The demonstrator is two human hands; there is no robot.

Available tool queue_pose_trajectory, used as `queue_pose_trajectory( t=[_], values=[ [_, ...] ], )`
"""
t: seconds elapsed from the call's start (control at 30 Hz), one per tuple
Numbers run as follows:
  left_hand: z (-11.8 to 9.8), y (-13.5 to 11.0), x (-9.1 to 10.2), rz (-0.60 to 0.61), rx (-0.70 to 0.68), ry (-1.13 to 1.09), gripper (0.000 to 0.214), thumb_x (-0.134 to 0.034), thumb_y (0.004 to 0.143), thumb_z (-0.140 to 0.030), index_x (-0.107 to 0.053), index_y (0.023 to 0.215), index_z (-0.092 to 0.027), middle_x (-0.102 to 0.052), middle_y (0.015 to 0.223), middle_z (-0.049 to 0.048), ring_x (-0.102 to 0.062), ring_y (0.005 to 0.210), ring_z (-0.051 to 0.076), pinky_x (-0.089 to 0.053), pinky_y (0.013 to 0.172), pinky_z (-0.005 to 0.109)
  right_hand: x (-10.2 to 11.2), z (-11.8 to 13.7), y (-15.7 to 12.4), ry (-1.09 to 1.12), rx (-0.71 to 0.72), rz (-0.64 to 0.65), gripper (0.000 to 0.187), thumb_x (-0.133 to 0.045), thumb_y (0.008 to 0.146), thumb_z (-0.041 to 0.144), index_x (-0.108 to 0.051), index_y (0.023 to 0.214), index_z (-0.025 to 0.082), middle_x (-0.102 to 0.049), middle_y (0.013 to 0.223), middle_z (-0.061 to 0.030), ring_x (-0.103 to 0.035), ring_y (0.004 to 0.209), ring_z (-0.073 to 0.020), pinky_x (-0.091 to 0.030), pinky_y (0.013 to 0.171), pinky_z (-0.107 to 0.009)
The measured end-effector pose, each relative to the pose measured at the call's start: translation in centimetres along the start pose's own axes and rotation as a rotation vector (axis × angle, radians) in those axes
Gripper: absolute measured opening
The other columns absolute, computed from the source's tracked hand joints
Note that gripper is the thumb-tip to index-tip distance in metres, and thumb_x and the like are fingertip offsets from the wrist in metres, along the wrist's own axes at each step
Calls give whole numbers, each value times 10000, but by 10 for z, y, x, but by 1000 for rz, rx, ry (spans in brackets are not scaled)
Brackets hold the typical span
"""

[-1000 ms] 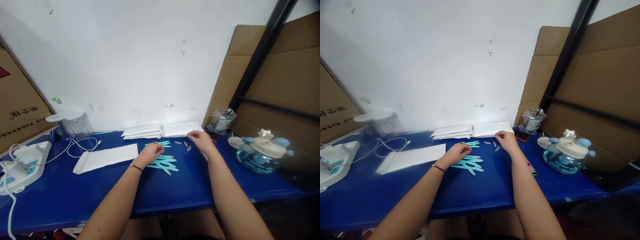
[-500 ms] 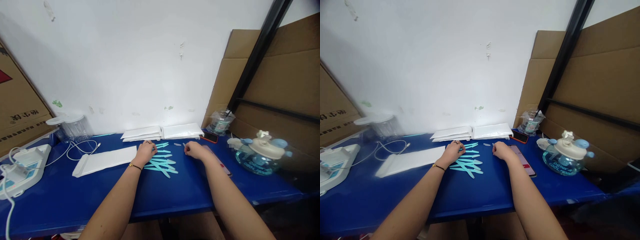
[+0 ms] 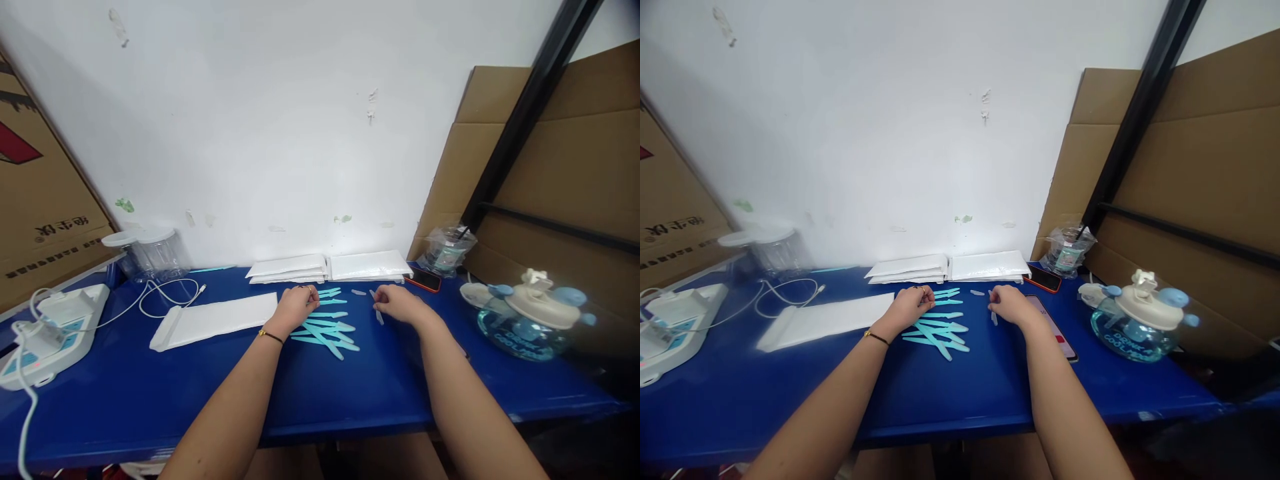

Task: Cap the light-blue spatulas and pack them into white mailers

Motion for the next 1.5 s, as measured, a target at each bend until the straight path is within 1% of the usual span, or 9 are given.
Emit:
queue_pose_trajectory(
  t=[0.2,0.37,0.5,0.6,0.73,0.87,1.17,1.33,1.5],
  values=[
    [-1,1,-1,-9,-13,-180,165,-539,790,-340,-627,860,-219,-648,758,1,-578,709,150,-382,614,231,-21,-1,1,28,-14,148,106,-608,616,84,-655,654,171,-678,697,-48,-597,584,-150,-383,488,-218],
    [2,2,-6,26,5,-325,228,-536,780,-386,-638,853,-196,-639,752,14,-568,684,146,-400,592,230,-25,-3,9,213,0,101,99,-597,619,76,-643,649,158,-660,617,-32,-579,527,-136,-398,479,-220],
    [3,1,-7,36,25,-406,283,-536,768,-421,-629,878,-178,-628,768,27,-553,684,146,-407,585,232,-14,3,14,660,60,-8,20,-614,676,166,-611,657,163,-627,532,-1,-568,478,-117,-445,490,-220],
    [4,1,-6,27,32,-436,300,-535,759,-435,-627,880,-176,-626,778,31,-550,699,151,-412,600,240,-2,6,14,1105,87,-164,167,-692,671,280,-601,752,166,-675,621,-18,-638,580,-132,-503,567,-227],
    [4,1,-4,18,39,-437,302,-528,758,-437,-625,875,-177,-624,781,30,-544,702,154,-407,606,246,-4,15,12,1328,104,-158,300,-790,582,330,-614,754,158,-691,666,-37,-681,690,-169,-535,643,-243],
    [2,0,0,11,33,-439,311,-519,759,-440,-623,880,-173,-623,792,34,-544,715,159,-410,620,252,-5,21,11,1313,124,-145,319,-801,569,342,-625,756,154,-691,661,-38,-680,683,-170,-533,628,-240],
    [1,1,2,14,26,-483,271,-489,781,-407,-595,864,-172,-579,768,17,-490,681,138,-383,607,240,7,16,7,1145,165,-287,333,-813,507,337,-624,709,152,-687,695,-33,-652,641,-161,-512,605,-258],
    [8,3,-3,17,90,-563,249,-482,782,-389,-570,873,-175,-517,687,-12,-441,597,112,-362,564,225,14,14,6,976,230,-425,311,-755,594,394,-625,747,156,-700,745,-68,-659,700,-191,-522,641,-288],
    [16,3,-3,-11,182,-639,251,-495,753,-383,-574,863,-172,-489,643,-29,-388,537,93,-330,536,221,31,34,-16,724,438,-656,119,-629,751,295,-662,775,184,-700,854,-66,-654,823,-195,-511,801,-338]
  ],
)
Point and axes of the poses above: each hand's wrist, its own y-axis towards the middle knuckle, its own x-axis out of the back of the hand, z = x × y, the point moved 7 cm from there along y, towards the middle knuckle
